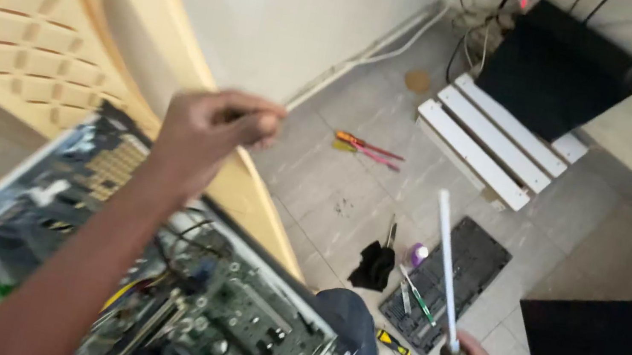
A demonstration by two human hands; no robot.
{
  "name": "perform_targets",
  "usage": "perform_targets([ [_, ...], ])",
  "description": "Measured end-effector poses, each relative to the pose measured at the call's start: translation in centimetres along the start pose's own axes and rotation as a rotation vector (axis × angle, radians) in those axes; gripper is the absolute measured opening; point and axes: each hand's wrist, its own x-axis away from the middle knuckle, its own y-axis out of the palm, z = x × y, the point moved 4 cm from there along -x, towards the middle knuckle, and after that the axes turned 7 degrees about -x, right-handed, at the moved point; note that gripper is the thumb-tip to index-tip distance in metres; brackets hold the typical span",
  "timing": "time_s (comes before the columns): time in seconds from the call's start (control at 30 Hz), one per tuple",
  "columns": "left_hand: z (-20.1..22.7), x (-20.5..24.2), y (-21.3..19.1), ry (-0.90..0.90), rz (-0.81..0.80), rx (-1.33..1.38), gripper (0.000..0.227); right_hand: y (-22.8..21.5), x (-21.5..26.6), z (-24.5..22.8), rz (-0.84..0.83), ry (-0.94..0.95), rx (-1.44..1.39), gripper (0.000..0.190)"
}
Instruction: Repairing a desktop computer by unscrewing and manipulating internal components.
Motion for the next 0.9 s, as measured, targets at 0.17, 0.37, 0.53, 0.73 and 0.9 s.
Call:
perform_targets([
  [0.17, -1.3, 9.9, -4.8, -0.333, 0.207, 0.801, 0.013, -16.6, -5.5, 14.0, -0.486, 0.222, 0.698, 0.06],
  [0.37, 3.3, 18.6, -7.0, -0.089, 0.223, 1.075, 0.025, 5.1, 4.4, 11.5, -0.628, 0.404, 0.088, 0.062],
  [0.53, 5.5, 22.9, -7.8, -0.123, 0.209, 1.108, 0.033, 12.2, 10.0, 6.1, -0.316, 0.813, 0.187, 0.076],
  [0.73, 4.6, 25.0, -7.7, -0.09, 0.191, 1.138, 0.031, 16.6, 16.2, 1.7, -0.249, 0.33, 0.353, 0.064],
  [0.9, 6.1, 25.8, -7.4, -0.065, 0.172, 1.097, 0.028, 16.1, 17.1, 1.7, -0.151, 0.429, 0.213, 0.065],
])
